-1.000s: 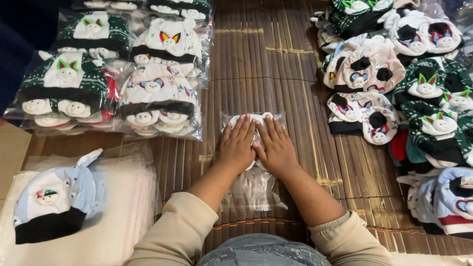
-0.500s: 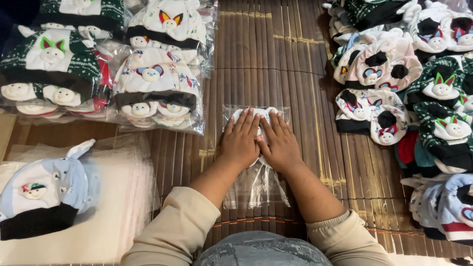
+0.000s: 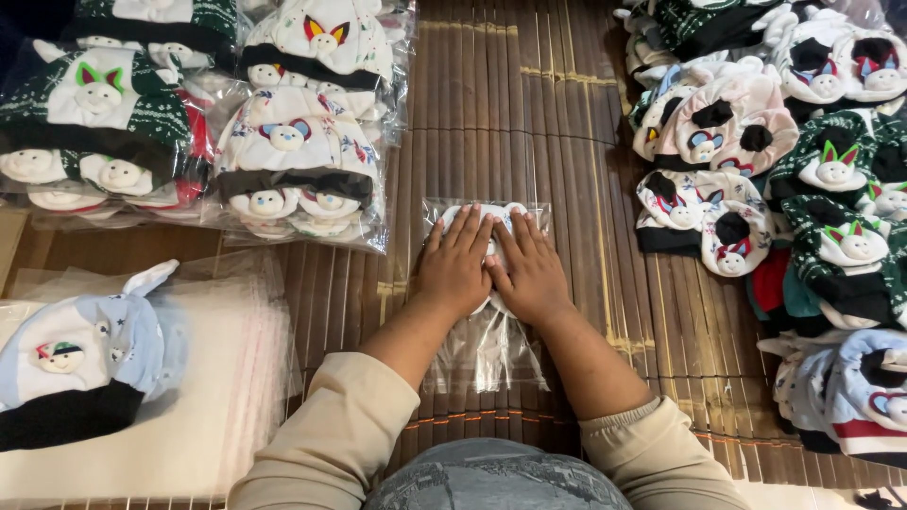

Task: Packaging baby hats and booties into plastic bags for retail

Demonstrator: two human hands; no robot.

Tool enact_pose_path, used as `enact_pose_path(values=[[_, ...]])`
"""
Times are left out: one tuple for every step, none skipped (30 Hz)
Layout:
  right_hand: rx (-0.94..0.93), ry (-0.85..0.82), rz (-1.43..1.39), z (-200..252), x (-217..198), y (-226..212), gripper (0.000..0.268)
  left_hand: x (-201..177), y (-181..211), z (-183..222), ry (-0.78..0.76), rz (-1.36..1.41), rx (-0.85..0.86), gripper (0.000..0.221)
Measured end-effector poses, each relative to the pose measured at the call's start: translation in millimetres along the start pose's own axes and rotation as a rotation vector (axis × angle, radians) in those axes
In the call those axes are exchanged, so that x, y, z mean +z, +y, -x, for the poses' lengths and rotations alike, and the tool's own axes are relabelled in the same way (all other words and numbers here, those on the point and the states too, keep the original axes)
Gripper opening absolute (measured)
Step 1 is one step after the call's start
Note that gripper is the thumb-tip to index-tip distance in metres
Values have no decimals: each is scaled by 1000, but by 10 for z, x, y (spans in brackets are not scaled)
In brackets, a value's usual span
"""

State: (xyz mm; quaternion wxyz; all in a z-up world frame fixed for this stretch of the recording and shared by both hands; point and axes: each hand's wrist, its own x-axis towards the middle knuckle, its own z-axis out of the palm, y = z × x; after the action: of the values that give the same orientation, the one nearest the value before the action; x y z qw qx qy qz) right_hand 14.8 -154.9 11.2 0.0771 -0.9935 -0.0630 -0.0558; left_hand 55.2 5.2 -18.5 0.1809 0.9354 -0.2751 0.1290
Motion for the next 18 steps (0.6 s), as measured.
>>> enact_pose_path(values=[[-4,-5,-8,2,-15,-5,68,-14,-7,3,-2,7,3,69],[-8,-9,-17,5,-31,-9,68,-28,-13,6,-5,15,7,70],[-9,-3,-17,3,-16,9,68,-31,-15,6,0,11,10,70],[-12,-1,-27,2,0,27,68,-33,-17,6,-1,16,8,70],[-14,1,-38,4,23,39,68,-34,-24,12,-3,21,8,71],[-14,8,-40,8,-7,30,68,-35,-22,17,-1,16,12,71],[-2,-19,-85,10,-42,24,68,-38,-17,18,13,27,4,72],[9,-45,-130,10,-76,17,68,-41,-15,18,27,39,-4,72],[10,-42,-129,9,-67,25,68,-67,-9,25,29,37,-1,72],[7,-42,-163,8,-57,30,67,-94,-4,32,53,45,-3,72],[4,-41,-197,1,-52,38,67,-123,0,32,77,51,-4,72],[4,-36,-197,8,-66,34,67,-104,-13,32,81,50,0,72],[-4,-19,-213,20,-79,29,67,-85,-25,35,105,33,8,69],[-12,-2,-229,31,-92,23,67,-66,-37,38,130,16,16,67],[-14,4,-229,40,-106,24,67,-86,-26,44,133,12,19,67],[-19,18,-260,48,-119,24,68,-107,-16,50,172,-4,45,65],[-26,32,-290,58,-129,24,69,-125,-5,61,212,-21,69,63],[-29,37,-291,54,-95,68,69,-162,-7,61,215,-25,71,63]])
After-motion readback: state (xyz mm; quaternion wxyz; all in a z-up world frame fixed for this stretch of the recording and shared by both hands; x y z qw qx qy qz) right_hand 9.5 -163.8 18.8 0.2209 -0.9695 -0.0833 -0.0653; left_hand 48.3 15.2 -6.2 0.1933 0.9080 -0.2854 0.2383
